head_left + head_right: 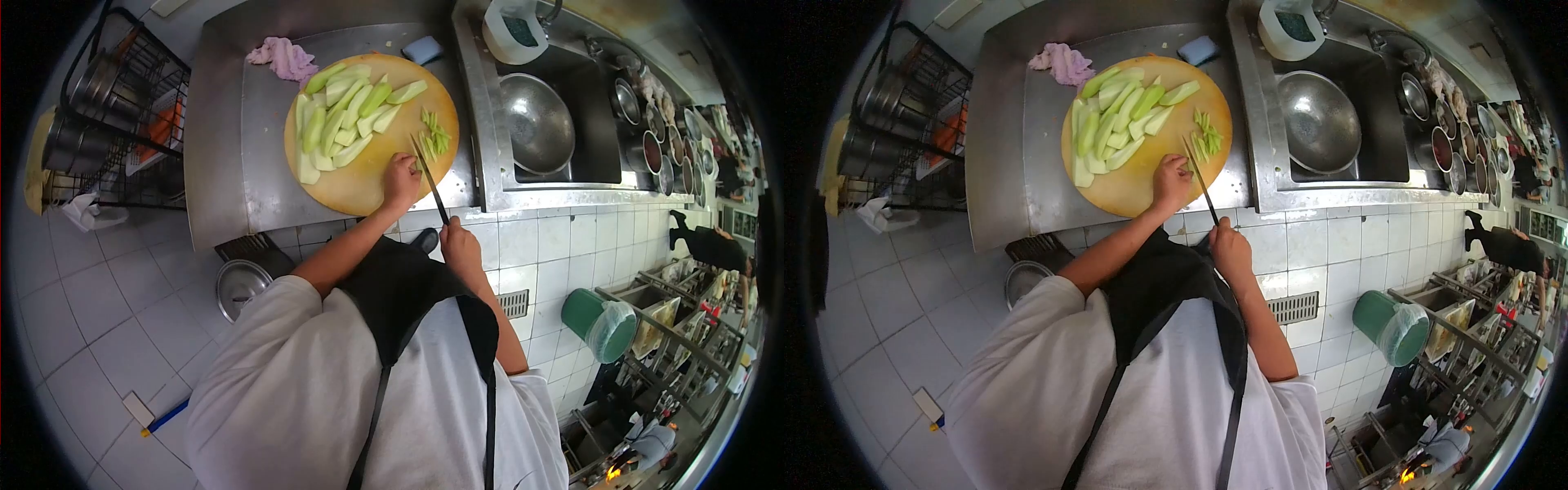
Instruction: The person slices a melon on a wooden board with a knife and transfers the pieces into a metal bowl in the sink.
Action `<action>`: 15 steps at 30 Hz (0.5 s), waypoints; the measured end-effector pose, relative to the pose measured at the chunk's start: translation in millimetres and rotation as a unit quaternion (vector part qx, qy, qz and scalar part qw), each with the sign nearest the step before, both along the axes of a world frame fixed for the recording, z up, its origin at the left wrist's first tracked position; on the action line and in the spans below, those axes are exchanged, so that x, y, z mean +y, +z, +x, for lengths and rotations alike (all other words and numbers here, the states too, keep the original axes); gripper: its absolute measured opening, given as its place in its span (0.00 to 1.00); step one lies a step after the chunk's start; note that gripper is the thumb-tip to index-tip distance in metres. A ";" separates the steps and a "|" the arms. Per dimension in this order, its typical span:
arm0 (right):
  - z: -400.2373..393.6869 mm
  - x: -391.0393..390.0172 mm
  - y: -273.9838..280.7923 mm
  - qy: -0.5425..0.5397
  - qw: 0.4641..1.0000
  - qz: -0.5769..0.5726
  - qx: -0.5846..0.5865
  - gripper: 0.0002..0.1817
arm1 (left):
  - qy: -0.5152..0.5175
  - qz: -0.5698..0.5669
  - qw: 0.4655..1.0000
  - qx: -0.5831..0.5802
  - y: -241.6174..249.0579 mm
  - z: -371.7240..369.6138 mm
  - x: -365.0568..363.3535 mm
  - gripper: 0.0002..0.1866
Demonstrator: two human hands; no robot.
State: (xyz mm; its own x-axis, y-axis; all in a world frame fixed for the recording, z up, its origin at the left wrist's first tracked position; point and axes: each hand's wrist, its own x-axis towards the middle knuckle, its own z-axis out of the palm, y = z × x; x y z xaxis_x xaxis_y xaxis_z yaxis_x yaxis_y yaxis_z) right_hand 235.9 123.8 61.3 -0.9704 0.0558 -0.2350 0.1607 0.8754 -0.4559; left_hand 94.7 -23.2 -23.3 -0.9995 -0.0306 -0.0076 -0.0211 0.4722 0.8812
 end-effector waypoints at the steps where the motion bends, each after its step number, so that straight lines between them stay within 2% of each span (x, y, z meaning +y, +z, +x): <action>1: 2.6 0.5 1.4 -0.001 1.000 0.000 -0.001 0.12 | 0.002 -0.002 1.000 0.003 1.0 0.6 1.1 0.17; 9: 14.8 6.5 6.3 0.017 1.000 0.014 0.003 0.12 | 0.007 -0.010 0.999 0.043 -0.4 1.0 1.1 0.15; 15: 17.4 3.4 3.8 0.001 0.999 0.038 -0.019 0.12 | -0.005 -0.008 1.000 0.021 -4.8 0.4 1.0 0.17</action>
